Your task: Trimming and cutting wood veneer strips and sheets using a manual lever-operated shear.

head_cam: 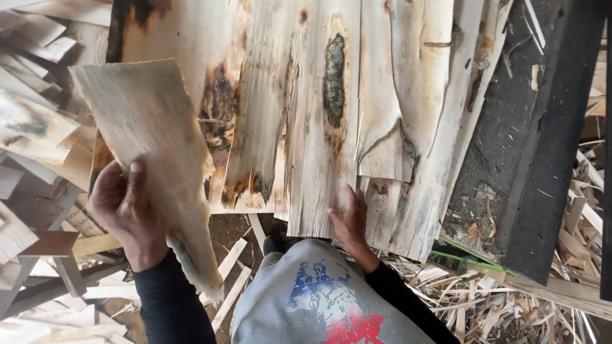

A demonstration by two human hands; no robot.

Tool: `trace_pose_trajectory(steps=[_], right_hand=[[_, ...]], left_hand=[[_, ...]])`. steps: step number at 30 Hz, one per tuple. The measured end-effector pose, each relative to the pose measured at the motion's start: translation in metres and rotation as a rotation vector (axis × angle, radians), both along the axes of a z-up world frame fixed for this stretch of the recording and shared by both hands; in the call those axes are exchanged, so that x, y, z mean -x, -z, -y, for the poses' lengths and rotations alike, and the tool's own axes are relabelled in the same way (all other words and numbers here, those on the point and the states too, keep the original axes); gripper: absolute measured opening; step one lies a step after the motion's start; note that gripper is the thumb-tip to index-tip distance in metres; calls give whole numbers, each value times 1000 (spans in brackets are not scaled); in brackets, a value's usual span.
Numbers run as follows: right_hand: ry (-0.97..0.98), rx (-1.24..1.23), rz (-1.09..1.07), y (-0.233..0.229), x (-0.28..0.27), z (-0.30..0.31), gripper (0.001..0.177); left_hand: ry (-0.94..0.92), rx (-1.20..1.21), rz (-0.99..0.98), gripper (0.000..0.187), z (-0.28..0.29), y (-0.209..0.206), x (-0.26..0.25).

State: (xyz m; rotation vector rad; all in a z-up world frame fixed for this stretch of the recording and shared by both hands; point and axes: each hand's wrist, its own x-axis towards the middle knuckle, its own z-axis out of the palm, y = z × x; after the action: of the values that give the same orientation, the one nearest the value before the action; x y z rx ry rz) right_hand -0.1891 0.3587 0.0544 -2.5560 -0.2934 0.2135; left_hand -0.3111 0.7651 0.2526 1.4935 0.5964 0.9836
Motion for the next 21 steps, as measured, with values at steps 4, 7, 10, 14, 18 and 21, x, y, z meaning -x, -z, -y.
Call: trace_pose_trajectory(steps=[4, 7, 10, 14, 18, 21], right_hand=[[115, -1, -78, -13, -10, -2, 96], [114, -44, -73, -3, -18, 9, 93], [276, -87, -278, -32, -29, 3, 94], [381, -109, -422, -28, -44, 10, 75], [347, -353, -442, 5, -46, 34, 45], [490, -397, -393, -14, -48, 42, 42]], left_hand=[[135, 123, -170, 20, -5, -4, -10], [168, 352, 6, 19, -11, 63, -22], [179, 353, 117, 15, 2, 54, -24], [1, 105, 146, 18, -3, 30, -24], [-151, 18, 245, 23, -23, 28, -9], [-295, -10, 233, 29, -35, 29, 0]])
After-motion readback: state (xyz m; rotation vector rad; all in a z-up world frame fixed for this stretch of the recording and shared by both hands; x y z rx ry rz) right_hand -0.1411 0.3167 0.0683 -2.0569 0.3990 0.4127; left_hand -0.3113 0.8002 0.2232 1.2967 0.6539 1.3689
